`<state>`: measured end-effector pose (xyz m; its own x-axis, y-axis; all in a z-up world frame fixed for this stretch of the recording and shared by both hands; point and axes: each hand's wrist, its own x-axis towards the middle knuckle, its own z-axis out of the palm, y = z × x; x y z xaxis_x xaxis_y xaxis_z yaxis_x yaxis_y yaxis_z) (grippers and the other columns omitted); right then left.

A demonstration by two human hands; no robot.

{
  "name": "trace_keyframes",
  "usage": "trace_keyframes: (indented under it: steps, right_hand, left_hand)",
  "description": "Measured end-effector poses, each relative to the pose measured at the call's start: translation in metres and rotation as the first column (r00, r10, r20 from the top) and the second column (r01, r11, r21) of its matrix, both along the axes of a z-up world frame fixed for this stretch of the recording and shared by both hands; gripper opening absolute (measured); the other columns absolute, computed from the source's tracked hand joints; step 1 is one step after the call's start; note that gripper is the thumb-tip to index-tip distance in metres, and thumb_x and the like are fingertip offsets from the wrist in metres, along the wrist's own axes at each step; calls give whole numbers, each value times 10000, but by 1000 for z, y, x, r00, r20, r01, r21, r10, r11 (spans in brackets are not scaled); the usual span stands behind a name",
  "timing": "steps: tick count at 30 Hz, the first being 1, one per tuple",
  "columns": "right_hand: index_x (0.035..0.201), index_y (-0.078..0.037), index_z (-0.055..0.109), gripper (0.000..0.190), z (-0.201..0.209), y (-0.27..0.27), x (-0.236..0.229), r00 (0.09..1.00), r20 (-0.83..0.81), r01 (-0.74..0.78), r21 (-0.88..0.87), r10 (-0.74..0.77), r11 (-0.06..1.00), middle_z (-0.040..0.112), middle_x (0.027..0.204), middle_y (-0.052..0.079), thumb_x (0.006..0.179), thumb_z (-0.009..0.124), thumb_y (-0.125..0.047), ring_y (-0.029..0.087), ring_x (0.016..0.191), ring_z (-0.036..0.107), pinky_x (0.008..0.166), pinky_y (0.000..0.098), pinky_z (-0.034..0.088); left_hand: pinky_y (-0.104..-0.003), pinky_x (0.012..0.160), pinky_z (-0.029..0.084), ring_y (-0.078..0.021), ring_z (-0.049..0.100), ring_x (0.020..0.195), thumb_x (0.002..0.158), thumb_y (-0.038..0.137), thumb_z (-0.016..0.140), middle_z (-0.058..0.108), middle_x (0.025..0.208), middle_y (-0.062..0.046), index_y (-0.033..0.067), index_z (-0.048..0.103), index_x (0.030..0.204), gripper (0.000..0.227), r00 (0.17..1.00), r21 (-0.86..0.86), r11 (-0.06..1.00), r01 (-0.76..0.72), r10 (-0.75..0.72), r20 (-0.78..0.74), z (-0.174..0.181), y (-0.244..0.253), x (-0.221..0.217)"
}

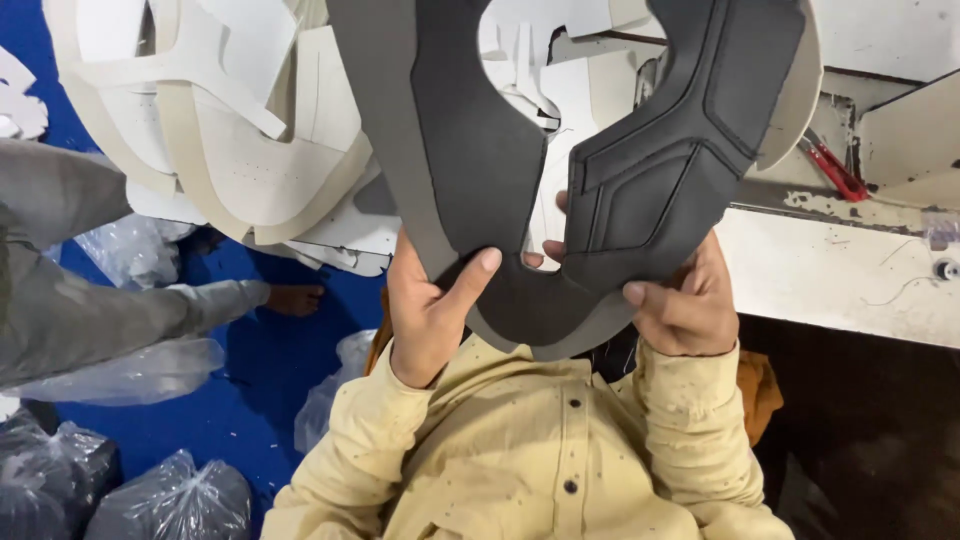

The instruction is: The person manually aligns and stacks various cut pieces of shoe uppers in preparation for stitching.

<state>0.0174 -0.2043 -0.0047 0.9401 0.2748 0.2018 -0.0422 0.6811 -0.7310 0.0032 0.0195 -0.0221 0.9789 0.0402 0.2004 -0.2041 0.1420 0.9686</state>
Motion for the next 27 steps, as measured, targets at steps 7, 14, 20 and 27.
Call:
trace_keyframes:
  steps: [7,14,20,27]
  right_hand:
    - [1574,18,315,846,2,10,-25,979,-76,184,-71,-190,980,521,1493,273,832,713,103,527,1436,516,1180,643,502]
    - [1564,35,341,799,2,11,-38,972,-110,205,-38,-208,978,547,1456,273,842,668,134,537,1401,535,1162,633,511]
    - [1556,33,319,798,2,16,-38,973,-117,198,-24,-199,980,531,1461,287,825,615,155,549,1419,507,1117,656,473]
    - [1556,82,321,791,-7,11,-36,979,-90,186,14,-184,982,530,1468,306,804,552,169,577,1453,473,1153,670,444]
  left_hand:
    - [-273,1022,512,-111,649,1036,1037,39,728,692,1184,-54,-2,565,1317,327,991,38,994,-107,103,82,4,-15,-9]
    - [-279,1020,532,-121,664,1090,1035,30,718,700,1204,-61,-2,543,1334,348,996,-26,998,-57,59,70,5,-16,-21]
    - [-291,1032,533,-130,664,1101,1040,24,698,690,1234,-75,-10,538,1349,350,1000,-138,990,-5,8,20,9,-15,-21]
    - [-309,1051,541,-135,669,1079,1052,19,694,686,1217,-91,-12,523,1373,365,999,-181,983,26,-22,28,6,-15,-19]
